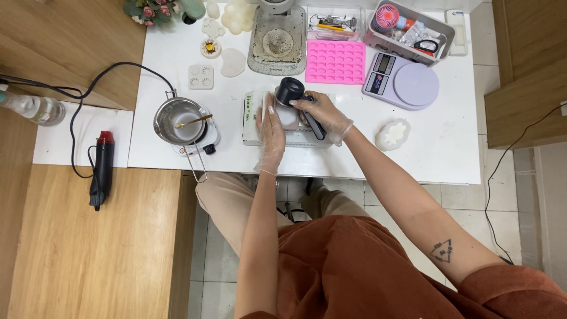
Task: Use a hair dryer to heat a silicone candle mold on a workbench.
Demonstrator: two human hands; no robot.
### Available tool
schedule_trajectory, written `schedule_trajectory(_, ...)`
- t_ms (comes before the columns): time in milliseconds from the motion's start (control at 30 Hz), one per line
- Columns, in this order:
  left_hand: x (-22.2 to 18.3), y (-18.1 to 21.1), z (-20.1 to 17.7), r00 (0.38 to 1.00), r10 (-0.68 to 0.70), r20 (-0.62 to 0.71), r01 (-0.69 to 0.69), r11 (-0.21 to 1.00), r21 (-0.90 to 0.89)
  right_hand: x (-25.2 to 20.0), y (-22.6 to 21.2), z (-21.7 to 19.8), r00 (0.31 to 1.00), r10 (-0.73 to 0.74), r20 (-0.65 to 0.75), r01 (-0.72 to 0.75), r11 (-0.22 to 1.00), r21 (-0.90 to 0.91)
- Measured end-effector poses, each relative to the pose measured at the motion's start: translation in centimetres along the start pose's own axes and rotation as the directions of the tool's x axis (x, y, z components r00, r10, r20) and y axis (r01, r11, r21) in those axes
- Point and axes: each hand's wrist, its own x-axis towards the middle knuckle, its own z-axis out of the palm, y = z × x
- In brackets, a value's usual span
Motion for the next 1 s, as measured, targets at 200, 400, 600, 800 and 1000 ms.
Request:
schedule_trajectory(200,0.1,-0.3,0.1,0.998,0.056,0.016,-0.056,0.998,-0.032,0.3,0.5,-0.3,0.999,0.028,-0.033,-0.029,1.0,-0.008)
schedule_trajectory(400,0.3,-0.4,0.2,0.999,0.031,0.031,-0.031,1.0,-0.005,0.2,0.4,-0.6,0.999,-0.037,-0.027,0.038,0.998,0.056)
schedule_trajectory(600,0.0,0.0,0.1,0.999,-0.003,0.046,0.005,0.999,-0.049,0.2,-0.5,-0.5,0.999,0.013,-0.05,-0.004,0.985,0.174)
schedule_trajectory(800,0.0,0.0,0.1,0.998,-0.038,0.059,0.042,0.997,-0.065,0.7,0.1,-0.6,0.99,0.048,-0.131,-0.03,0.99,0.135)
schedule_trajectory(1000,-0.1,0.3,0.2,0.999,-0.025,0.041,0.027,0.997,-0.072,0.0,-1.0,0.1,0.994,0.041,-0.105,-0.033,0.997,0.072)
